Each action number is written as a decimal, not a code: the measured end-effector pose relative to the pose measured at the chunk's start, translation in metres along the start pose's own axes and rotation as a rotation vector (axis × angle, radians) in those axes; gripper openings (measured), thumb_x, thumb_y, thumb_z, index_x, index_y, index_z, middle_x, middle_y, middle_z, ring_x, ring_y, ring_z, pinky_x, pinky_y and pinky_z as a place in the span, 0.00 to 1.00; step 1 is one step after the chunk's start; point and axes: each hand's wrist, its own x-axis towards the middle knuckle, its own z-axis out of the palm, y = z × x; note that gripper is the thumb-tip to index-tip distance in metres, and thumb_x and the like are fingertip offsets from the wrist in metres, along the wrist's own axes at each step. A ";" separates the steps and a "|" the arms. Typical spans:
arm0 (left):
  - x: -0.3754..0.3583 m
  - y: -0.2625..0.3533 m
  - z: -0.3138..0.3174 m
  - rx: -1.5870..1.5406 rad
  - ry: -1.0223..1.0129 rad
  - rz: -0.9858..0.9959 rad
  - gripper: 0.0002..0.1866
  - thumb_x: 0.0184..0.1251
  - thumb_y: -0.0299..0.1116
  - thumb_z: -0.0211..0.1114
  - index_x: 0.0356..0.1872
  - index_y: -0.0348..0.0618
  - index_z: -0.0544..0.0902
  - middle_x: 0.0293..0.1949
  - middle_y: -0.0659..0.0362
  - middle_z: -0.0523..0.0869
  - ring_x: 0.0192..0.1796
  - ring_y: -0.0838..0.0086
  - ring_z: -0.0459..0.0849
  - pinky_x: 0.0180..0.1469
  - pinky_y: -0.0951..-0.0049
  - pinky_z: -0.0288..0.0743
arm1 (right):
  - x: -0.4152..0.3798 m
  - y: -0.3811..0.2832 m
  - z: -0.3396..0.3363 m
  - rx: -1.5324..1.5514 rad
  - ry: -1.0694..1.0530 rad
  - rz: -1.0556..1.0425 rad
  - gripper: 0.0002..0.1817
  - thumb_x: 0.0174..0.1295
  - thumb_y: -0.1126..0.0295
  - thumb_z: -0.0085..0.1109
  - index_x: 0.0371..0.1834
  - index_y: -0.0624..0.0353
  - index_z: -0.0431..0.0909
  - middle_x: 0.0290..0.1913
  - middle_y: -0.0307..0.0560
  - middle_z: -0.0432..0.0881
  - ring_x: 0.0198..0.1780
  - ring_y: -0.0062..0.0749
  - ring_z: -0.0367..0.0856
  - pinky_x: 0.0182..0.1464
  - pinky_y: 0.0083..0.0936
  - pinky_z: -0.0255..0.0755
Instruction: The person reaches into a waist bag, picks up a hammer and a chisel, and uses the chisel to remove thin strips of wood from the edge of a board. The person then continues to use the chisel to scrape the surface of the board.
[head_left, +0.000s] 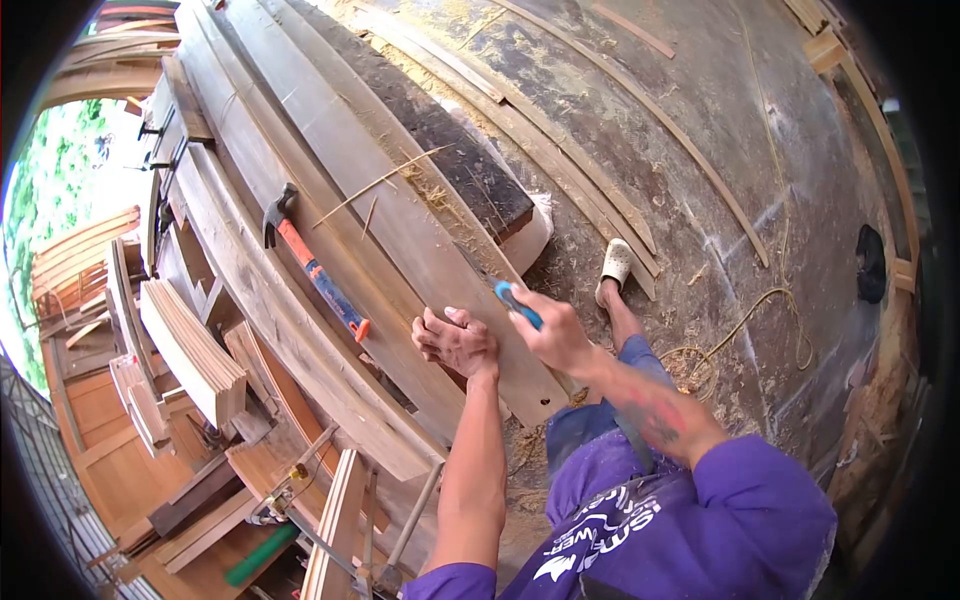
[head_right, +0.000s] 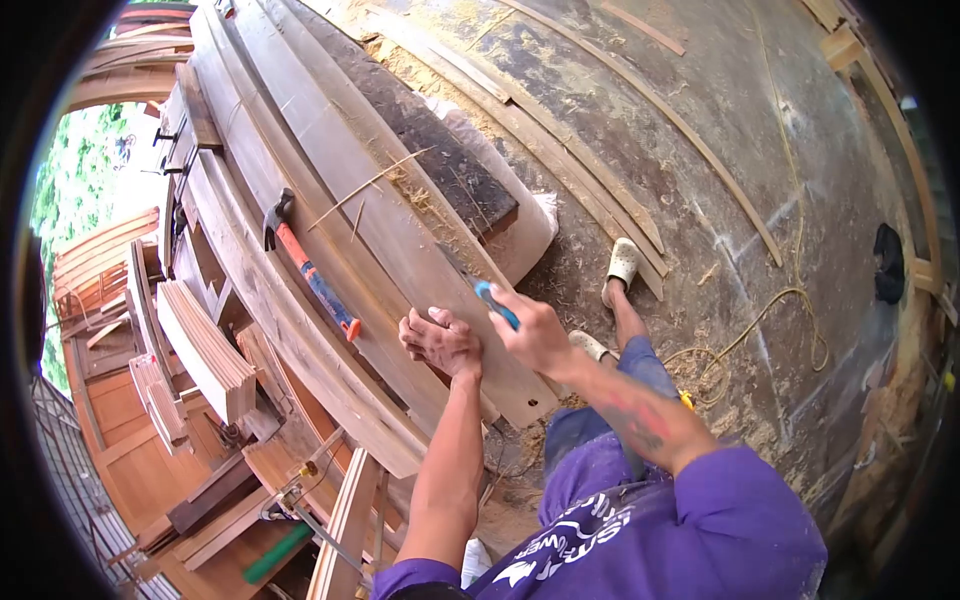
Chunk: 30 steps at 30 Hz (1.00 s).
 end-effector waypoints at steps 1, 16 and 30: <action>0.000 0.001 0.001 0.006 -0.004 -0.011 0.24 0.72 0.43 0.52 0.61 0.37 0.72 0.64 0.43 0.68 0.69 0.49 0.64 0.69 0.48 0.55 | -0.003 -0.002 -0.003 -0.006 -0.020 0.032 0.20 0.62 0.72 0.62 0.57 0.69 0.78 0.47 0.67 0.85 0.48 0.56 0.86 0.51 0.40 0.80; -0.004 0.001 0.000 -0.013 -0.005 -0.022 0.25 0.70 0.41 0.54 0.63 0.38 0.71 0.65 0.43 0.67 0.69 0.48 0.63 0.69 0.47 0.56 | 0.010 -0.005 0.006 -0.040 -0.002 0.017 0.22 0.62 0.71 0.62 0.59 0.66 0.77 0.49 0.68 0.84 0.47 0.58 0.86 0.49 0.42 0.81; -0.003 -0.001 0.004 -0.030 0.028 -0.028 0.24 0.69 0.42 0.56 0.61 0.39 0.73 0.63 0.45 0.69 0.68 0.50 0.65 0.69 0.48 0.56 | 0.038 -0.011 -0.013 0.655 -0.181 0.693 0.22 0.66 0.66 0.61 0.60 0.65 0.71 0.37 0.43 0.84 0.29 0.19 0.79 0.21 0.18 0.69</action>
